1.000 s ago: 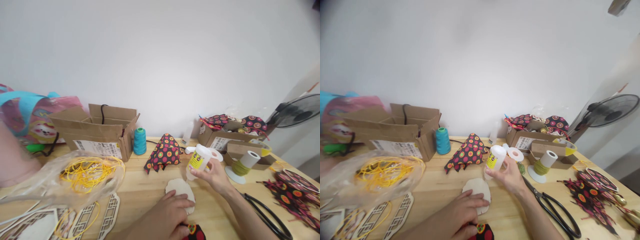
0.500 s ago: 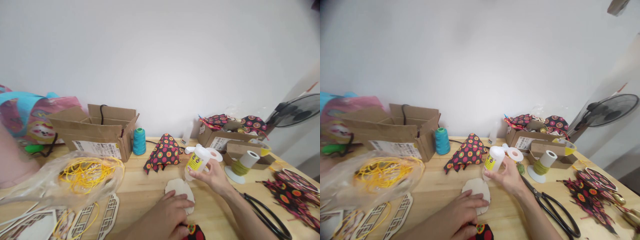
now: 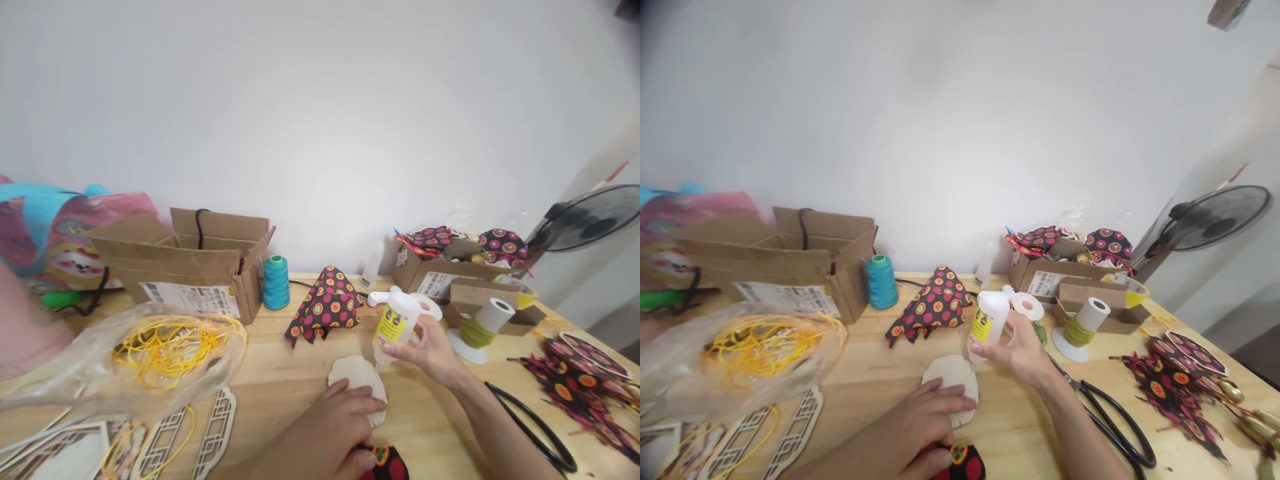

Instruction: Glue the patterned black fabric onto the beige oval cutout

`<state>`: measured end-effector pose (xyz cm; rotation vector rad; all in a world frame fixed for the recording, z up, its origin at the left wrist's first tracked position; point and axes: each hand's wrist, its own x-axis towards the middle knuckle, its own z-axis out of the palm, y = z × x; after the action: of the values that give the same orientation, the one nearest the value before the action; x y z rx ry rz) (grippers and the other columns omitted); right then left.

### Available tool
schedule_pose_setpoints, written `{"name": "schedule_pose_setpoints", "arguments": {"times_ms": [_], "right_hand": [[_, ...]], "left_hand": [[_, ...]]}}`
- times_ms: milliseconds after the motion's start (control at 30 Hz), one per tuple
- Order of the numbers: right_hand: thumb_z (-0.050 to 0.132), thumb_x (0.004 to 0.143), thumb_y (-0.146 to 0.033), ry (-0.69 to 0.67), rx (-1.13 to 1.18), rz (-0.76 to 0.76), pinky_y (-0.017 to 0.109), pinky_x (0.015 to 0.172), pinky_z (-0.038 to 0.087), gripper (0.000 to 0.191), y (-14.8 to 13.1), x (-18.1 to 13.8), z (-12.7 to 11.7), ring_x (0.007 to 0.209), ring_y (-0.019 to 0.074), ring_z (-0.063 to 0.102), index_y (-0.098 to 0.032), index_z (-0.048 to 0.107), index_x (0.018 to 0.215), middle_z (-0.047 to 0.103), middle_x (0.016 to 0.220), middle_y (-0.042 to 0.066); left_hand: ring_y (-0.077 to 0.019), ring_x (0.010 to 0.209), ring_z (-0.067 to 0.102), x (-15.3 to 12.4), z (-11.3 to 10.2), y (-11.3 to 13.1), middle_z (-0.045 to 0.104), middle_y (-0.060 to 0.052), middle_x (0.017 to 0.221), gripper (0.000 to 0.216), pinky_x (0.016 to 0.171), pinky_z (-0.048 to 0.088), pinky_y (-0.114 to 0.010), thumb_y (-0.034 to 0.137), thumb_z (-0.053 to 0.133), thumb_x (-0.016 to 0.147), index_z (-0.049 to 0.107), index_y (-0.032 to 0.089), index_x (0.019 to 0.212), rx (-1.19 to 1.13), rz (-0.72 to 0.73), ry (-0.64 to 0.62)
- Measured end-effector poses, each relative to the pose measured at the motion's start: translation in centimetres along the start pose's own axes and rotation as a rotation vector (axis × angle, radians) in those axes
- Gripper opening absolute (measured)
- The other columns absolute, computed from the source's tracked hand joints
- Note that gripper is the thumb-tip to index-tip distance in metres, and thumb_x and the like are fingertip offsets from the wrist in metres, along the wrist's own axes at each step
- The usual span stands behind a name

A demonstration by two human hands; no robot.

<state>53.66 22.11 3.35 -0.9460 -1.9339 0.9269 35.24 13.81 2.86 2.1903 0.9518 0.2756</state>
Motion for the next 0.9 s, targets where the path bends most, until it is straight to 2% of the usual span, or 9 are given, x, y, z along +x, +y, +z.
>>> {"name": "schedule_pose_setpoints", "arguments": {"times_ms": [100, 233, 300, 367, 500, 633, 767, 833, 900], "right_hand": [[0.070, 0.065, -0.030, 0.031, 0.029, 0.021, 0.029, 0.062, 0.049, 0.012, -0.1, 0.0, 0.0, 0.067, 0.0206, 0.061, -0.020, 0.065, 0.068, 0.069, 0.070, 0.002], [0.071, 0.063, -0.028, -0.004, 0.061, 0.028, 0.031, 0.062, 0.049, 0.009, -0.1, 0.1, -0.1, 0.064, 0.0215, 0.061, -0.020, 0.067, 0.066, 0.069, 0.067, 0.002], [0.074, 0.059, -0.026, 0.064, 0.137, 0.078, 0.032, 0.065, 0.048, 0.012, 0.2, 0.1, -0.2, 0.066, 0.0227, 0.061, -0.020, 0.068, 0.067, 0.069, 0.068, 0.002], [0.076, 0.057, -0.028, 0.192, 0.250, 0.130, 0.034, 0.069, 0.048, 0.021, 0.8, 0.2, -0.2, 0.072, 0.0243, 0.062, -0.019, 0.068, 0.073, 0.070, 0.075, 0.004], [0.064, 0.069, -0.043, 0.344, 0.424, 0.145, 0.038, 0.075, 0.048, 0.031, 1.9, 0.4, -0.1, 0.085, 0.0272, 0.062, -0.018, 0.063, 0.086, 0.069, 0.091, 0.009], [0.049, 0.078, -0.050, 0.377, 0.576, 0.152, 0.038, 0.072, 0.051, 0.036, 1.7, 0.5, -0.2, 0.089, 0.0268, 0.062, -0.018, 0.058, 0.092, 0.068, 0.094, 0.010], [0.054, 0.075, -0.048, 0.350, 0.654, 0.153, 0.035, 0.072, 0.051, 0.033, 1.0, 0.4, 0.2, 0.091, 0.0253, 0.061, -0.019, 0.058, 0.093, 0.067, 0.097, 0.009], [0.061, 0.071, -0.043, 0.317, 0.668, 0.147, 0.035, 0.076, 0.050, 0.032, 0.7, 0.2, 0.8, 0.092, 0.0247, 0.061, -0.020, 0.058, 0.093, 0.067, 0.097, 0.008], [0.068, 0.066, -0.037, 0.271, 0.628, 0.149, 0.035, 0.077, 0.049, 0.033, 0.5, 0.0, 1.7, 0.087, 0.0238, 0.062, -0.020, 0.058, 0.093, 0.069, 0.092, 0.007]], "left_hand": [[-0.0168, 0.123, 0.034, 0.0, -0.1, 0.1, 0.049, -0.004, 0.128, 0.017, 0.105, 0.016, -0.041, 0.017, 0.051, 0.077, 0.063, 0.019, 0.089, -0.003, -0.014, -0.005], [-0.0173, 0.123, 0.035, 0.1, 0.1, -0.2, 0.050, -0.004, 0.128, 0.016, 0.104, 0.017, -0.042, 0.017, 0.051, 0.077, 0.062, 0.021, 0.087, -0.018, -0.017, 0.009], [-0.0176, 0.122, 0.035, 0.2, 0.5, -0.7, 0.050, -0.003, 0.128, 0.014, 0.104, 0.018, -0.042, 0.019, 0.052, 0.076, 0.062, 0.021, 0.086, -0.009, 0.003, 0.022], [-0.0175, 0.122, 0.036, 0.2, 1.1, -1.3, 0.050, -0.003, 0.128, 0.012, 0.104, 0.018, -0.041, 0.020, 0.052, 0.076, 0.062, 0.021, 0.083, 0.013, 0.028, 0.044], [-0.0159, 0.119, 0.041, 0.3, 1.5, -1.8, 0.053, -0.003, 0.125, 0.011, 0.103, 0.022, -0.033, 0.024, 0.051, 0.078, 0.061, 0.020, 0.080, 0.055, 0.112, 0.103], [-0.0139, 0.105, 0.054, 0.4, 1.8, -1.5, 0.062, -0.005, 0.113, 0.017, 0.100, 0.028, -0.027, 0.026, 0.045, 0.084, 0.060, 0.019, 0.083, 0.116, 0.228, 0.109], [-0.0142, 0.085, 0.064, 0.8, 2.5, -1.4, 0.071, -0.005, 0.092, 0.027, 0.090, 0.039, -0.025, 0.025, 0.036, 0.088, 0.062, 0.018, 0.087, 0.203, 0.345, 0.079], [-0.0174, 0.096, 0.060, 1.1, 2.7, -1.3, 0.068, -0.008, 0.102, 0.027, 0.093, 0.038, -0.025, 0.025, 0.039, 0.087, 0.061, 0.014, 0.098, 0.187, 0.269, 0.026], [-0.0235, 0.111, 0.049, 1.3, 2.9, -1.3, 0.056, -0.015, 0.119, 0.035, 0.098, 0.033, -0.029, 0.026, 0.041, 0.085, 0.054, 0.007, 0.112, 0.135, 0.074, -0.024]]}}
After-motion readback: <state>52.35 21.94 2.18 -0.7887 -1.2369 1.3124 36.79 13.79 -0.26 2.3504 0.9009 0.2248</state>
